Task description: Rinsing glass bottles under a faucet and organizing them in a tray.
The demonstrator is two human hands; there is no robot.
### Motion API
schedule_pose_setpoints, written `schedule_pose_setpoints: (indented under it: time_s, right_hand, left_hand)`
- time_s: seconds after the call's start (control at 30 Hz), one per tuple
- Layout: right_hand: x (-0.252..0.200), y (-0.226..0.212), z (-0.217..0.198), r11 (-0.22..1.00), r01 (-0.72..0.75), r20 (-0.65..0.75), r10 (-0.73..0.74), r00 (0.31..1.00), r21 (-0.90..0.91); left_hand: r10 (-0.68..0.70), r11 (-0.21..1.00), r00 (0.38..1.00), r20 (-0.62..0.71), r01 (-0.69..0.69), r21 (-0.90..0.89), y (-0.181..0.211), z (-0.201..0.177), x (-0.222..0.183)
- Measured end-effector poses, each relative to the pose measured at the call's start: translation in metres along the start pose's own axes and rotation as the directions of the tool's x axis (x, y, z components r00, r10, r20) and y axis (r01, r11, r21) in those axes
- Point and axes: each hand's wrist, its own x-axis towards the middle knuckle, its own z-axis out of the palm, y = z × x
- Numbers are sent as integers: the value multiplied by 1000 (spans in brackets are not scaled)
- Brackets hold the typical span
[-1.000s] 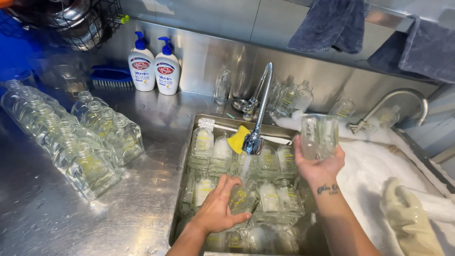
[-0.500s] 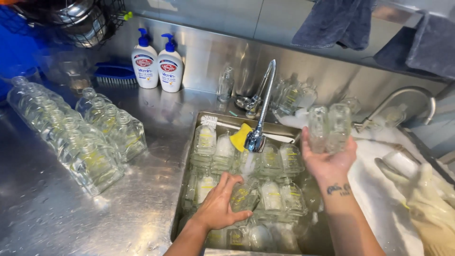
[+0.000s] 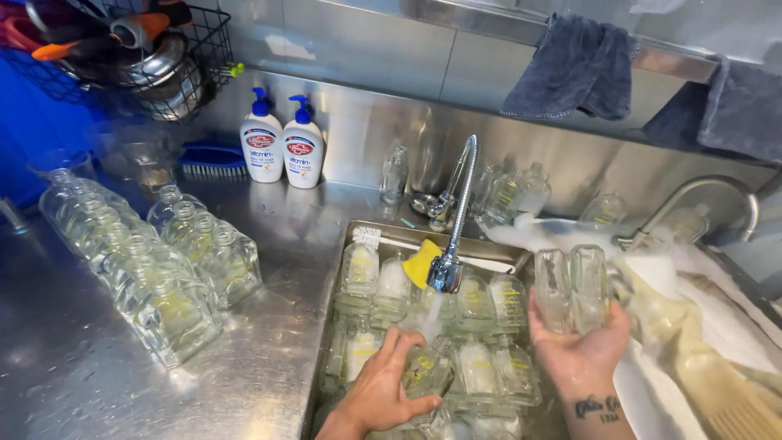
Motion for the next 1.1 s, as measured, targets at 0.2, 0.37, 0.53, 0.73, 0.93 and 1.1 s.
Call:
schedule_pose_setpoints:
  time_s: [0.2, 0.37, 0.53, 0.73, 0.93, 1.1]
  right_hand:
    - [0, 14, -20, 999, 48, -83, -47, 995, 6]
    - [-5, 26, -22, 1000, 31, -181, -32, 983, -3]
    - [24, 31, -31, 997, 57, -189, -48, 981, 43]
    - [51, 35, -48, 997, 21, -169, -9, 986, 70]
    - [47, 33, -48, 983, -33, -184, 67, 981, 182]
    - [44, 32, -48, 985, -94, -195, 122, 973, 144]
  left_hand:
    - [134, 982, 988, -71, -123, 146, -16, 15, 3]
    - [152, 973, 988, -38, -143, 181, -16, 13, 3]
    - [159, 978, 984, -83, -146, 146, -17, 13, 3]
    - [174, 976, 980, -92, -160, 150, -13, 14, 2]
    - [118, 974, 992, -46, -106, 198, -12, 15, -1]
    - [89, 976, 993, -83, -70, 204, -13, 16, -1]
